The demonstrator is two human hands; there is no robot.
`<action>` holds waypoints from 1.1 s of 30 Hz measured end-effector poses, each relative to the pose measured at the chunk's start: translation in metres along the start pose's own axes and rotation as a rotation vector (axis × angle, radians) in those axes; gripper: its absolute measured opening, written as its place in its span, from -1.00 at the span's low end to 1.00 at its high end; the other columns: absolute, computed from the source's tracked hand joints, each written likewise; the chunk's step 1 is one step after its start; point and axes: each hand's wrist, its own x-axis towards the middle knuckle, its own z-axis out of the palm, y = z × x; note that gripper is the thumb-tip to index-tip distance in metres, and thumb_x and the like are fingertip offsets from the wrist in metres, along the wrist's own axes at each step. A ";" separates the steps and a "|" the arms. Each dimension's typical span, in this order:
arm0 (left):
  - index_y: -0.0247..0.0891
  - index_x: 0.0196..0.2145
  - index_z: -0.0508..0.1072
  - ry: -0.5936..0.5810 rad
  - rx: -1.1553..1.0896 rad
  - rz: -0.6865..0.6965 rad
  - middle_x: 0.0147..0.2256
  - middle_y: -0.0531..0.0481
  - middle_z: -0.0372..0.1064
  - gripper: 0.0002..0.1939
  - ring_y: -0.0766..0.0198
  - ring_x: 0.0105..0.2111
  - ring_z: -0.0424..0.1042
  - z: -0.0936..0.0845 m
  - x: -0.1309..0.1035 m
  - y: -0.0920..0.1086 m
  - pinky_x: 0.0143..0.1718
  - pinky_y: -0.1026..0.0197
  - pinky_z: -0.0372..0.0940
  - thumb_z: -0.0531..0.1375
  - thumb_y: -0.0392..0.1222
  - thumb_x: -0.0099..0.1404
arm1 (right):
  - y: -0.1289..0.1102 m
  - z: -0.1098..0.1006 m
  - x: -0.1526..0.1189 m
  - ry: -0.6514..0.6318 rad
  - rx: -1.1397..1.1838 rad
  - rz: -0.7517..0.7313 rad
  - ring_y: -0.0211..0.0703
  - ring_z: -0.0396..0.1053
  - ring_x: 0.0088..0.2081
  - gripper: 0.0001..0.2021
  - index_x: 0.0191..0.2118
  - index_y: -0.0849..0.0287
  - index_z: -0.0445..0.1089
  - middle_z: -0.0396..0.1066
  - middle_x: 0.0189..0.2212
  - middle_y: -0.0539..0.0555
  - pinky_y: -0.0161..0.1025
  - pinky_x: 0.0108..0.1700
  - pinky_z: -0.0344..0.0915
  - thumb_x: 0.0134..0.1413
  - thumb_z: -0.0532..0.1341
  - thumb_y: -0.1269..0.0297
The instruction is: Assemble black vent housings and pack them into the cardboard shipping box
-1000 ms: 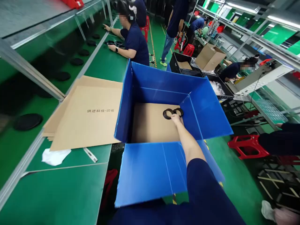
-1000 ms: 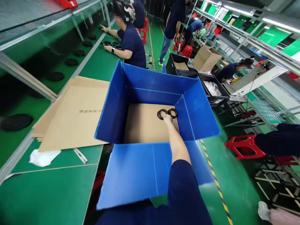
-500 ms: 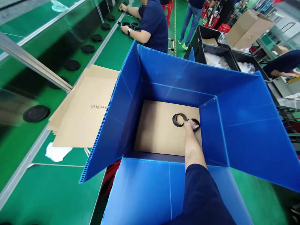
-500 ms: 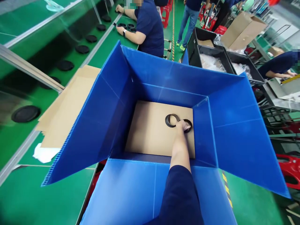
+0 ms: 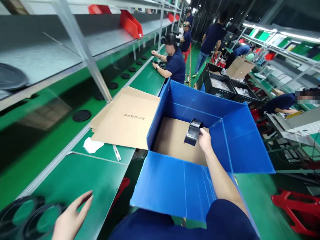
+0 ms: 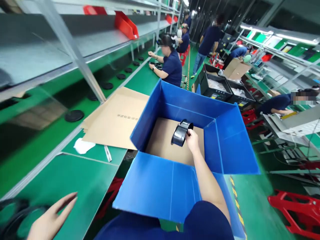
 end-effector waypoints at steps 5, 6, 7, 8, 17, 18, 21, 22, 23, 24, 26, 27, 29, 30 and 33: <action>-0.15 -0.07 0.55 0.095 -0.548 0.259 -0.02 -0.07 0.57 -0.57 0.05 0.01 0.53 -0.014 -0.075 0.075 0.16 0.01 0.35 0.14 0.17 0.30 | -0.124 -0.004 -0.108 -0.194 0.370 -0.506 -0.09 0.40 -0.23 -0.85 -0.33 0.13 0.44 0.43 -0.31 0.05 -0.20 -0.16 0.32 0.15 0.24 0.16; -0.18 0.06 0.49 0.081 -0.641 0.344 0.08 -0.12 0.50 -0.50 0.04 0.10 0.47 -0.018 -0.085 0.087 0.22 -0.01 0.30 0.20 0.15 0.28 | -0.146 0.005 -0.128 -0.312 0.397 -0.573 -0.09 0.40 -0.21 -0.87 -0.33 0.12 0.44 0.43 -0.29 0.06 -0.19 -0.14 0.32 0.14 0.27 0.19; -0.21 0.17 0.41 0.090 -0.733 0.420 0.17 -0.18 0.42 -0.37 0.00 0.18 0.39 -0.022 -0.093 0.093 0.27 -0.03 0.24 0.28 0.15 0.23 | -0.166 0.018 -0.148 -0.437 0.419 -0.647 -0.09 0.39 -0.19 -0.91 -0.31 0.11 0.45 0.43 -0.28 0.06 -0.19 -0.13 0.31 0.13 0.28 0.22; -0.23 0.24 0.34 0.107 -0.821 0.472 0.24 -0.22 0.33 -0.26 -0.03 0.24 0.32 -0.024 -0.099 0.093 0.31 -0.05 0.18 0.34 0.13 0.18 | -0.185 0.033 -0.169 -0.562 0.438 -0.723 -0.09 0.39 -0.19 -0.94 -0.29 0.11 0.45 0.43 -0.27 0.07 -0.20 -0.13 0.31 0.14 0.28 0.26; -0.31 -0.10 0.47 0.527 -1.220 -0.248 -0.14 -0.11 0.55 -0.64 0.11 -0.12 0.51 0.004 -0.171 -0.026 -0.04 0.11 0.40 0.32 -0.09 0.19 | -0.259 0.186 -0.339 -1.252 0.387 -0.920 -0.04 0.42 -0.13 -0.82 -0.18 0.13 0.45 0.48 -0.23 0.12 -0.14 -0.06 0.39 0.12 0.15 0.32; -0.30 -0.11 0.47 0.551 -1.129 -0.386 -0.15 -0.11 0.55 -0.68 0.13 -0.13 0.52 0.012 -0.181 -0.045 -0.07 0.14 0.40 0.29 -0.11 0.22 | -0.260 0.198 -0.349 -1.285 0.358 -0.916 -0.04 0.43 -0.10 -0.74 -0.09 0.14 0.44 0.48 -0.17 0.15 -0.11 -0.03 0.40 0.10 0.16 0.31; -0.30 -0.10 0.45 0.468 -0.775 -0.782 -0.14 -0.18 0.55 -0.71 0.07 -0.11 0.53 0.030 -0.215 -0.107 -0.07 0.12 0.39 0.27 -0.13 0.26 | -0.258 0.222 -0.369 -1.349 0.280 -0.878 -0.06 0.45 -0.09 -0.63 0.06 0.18 0.40 0.46 -0.06 0.19 -0.07 0.03 0.40 0.14 0.19 0.21; -0.32 -0.10 0.44 0.420 -0.687 -0.873 -0.13 -0.25 0.54 -0.70 0.01 -0.08 0.53 0.035 -0.226 -0.126 -0.05 0.08 0.38 0.28 -0.11 0.26 | -0.256 0.225 -0.373 -1.380 0.253 -0.862 -0.08 0.46 -0.11 -0.64 0.04 0.18 0.41 0.47 -0.07 0.18 -0.07 0.03 0.41 0.17 0.18 0.18; -0.36 -0.11 0.43 0.379 -0.631 -0.939 -0.12 -0.33 0.53 -0.69 -0.07 -0.05 0.52 0.039 -0.235 -0.145 -0.03 0.02 0.36 0.28 -0.11 0.27 | -0.255 0.228 -0.375 -1.421 0.223 -0.853 -0.09 0.47 -0.12 -0.67 0.01 0.17 0.44 0.49 -0.10 0.17 -0.08 0.02 0.41 0.20 0.17 0.14; -0.39 -0.10 0.42 0.346 -0.595 -0.989 -0.11 -0.41 0.51 -0.68 -0.15 -0.02 0.50 0.042 -0.243 -0.162 -0.02 -0.03 0.35 0.27 -0.12 0.27 | -0.254 0.229 -0.377 -1.464 0.191 -0.851 -0.10 0.47 -0.13 -0.68 -0.03 0.17 0.46 0.51 -0.12 0.15 -0.09 0.02 0.42 0.22 0.16 0.11; -0.44 -0.06 0.38 0.274 -0.518 -1.068 -0.07 -0.52 0.47 -0.66 -0.23 0.04 0.47 0.045 -0.249 -0.188 0.02 -0.09 0.32 0.24 -0.16 0.30 | -0.252 0.229 -0.378 -1.523 0.135 -0.851 -0.08 0.49 -0.12 -0.67 -0.07 0.17 0.49 0.54 -0.14 0.14 -0.09 0.02 0.42 0.23 0.15 0.07; -0.46 -0.02 0.36 0.243 -0.489 -1.095 -0.04 -0.55 0.45 -0.65 -0.24 0.07 0.45 0.047 -0.249 -0.196 0.04 -0.10 0.31 0.22 -0.18 0.32 | -0.251 0.229 -0.378 -1.541 0.112 -0.849 -0.07 0.49 -0.12 -0.66 -0.08 0.18 0.50 0.55 -0.14 0.15 -0.08 0.03 0.42 0.23 0.15 0.05; -0.49 0.05 0.31 0.197 -0.460 -1.134 0.00 -0.58 0.42 -0.63 -0.20 0.10 0.43 0.049 -0.243 -0.205 0.06 -0.08 0.30 0.17 -0.22 0.35 | -0.248 0.228 -0.377 -1.568 0.081 -0.836 -0.02 0.51 -0.11 -0.61 -0.08 0.19 0.51 0.57 -0.13 0.18 -0.03 0.05 0.42 0.21 0.16 -0.01; -0.50 0.07 0.28 0.183 -0.462 -1.149 0.00 -0.60 0.42 -0.62 -0.17 0.10 0.43 0.051 -0.239 -0.205 0.06 -0.06 0.30 0.15 -0.23 0.36 | -0.246 0.228 -0.375 -1.578 0.068 -0.827 0.00 0.52 -0.10 -0.59 -0.09 0.19 0.51 0.57 -0.13 0.19 -0.01 0.06 0.42 0.19 0.17 -0.05; -0.55 0.09 0.26 0.184 -0.519 -1.179 -0.03 -0.61 0.42 -0.61 -0.10 0.09 0.46 0.056 -0.228 -0.197 0.04 0.02 0.31 0.12 -0.28 0.37 | -0.240 0.232 -0.365 -1.598 0.027 -0.822 0.07 0.52 -0.07 -0.51 -0.09 0.18 0.53 0.57 -0.10 0.22 0.02 0.08 0.42 0.13 0.20 -0.15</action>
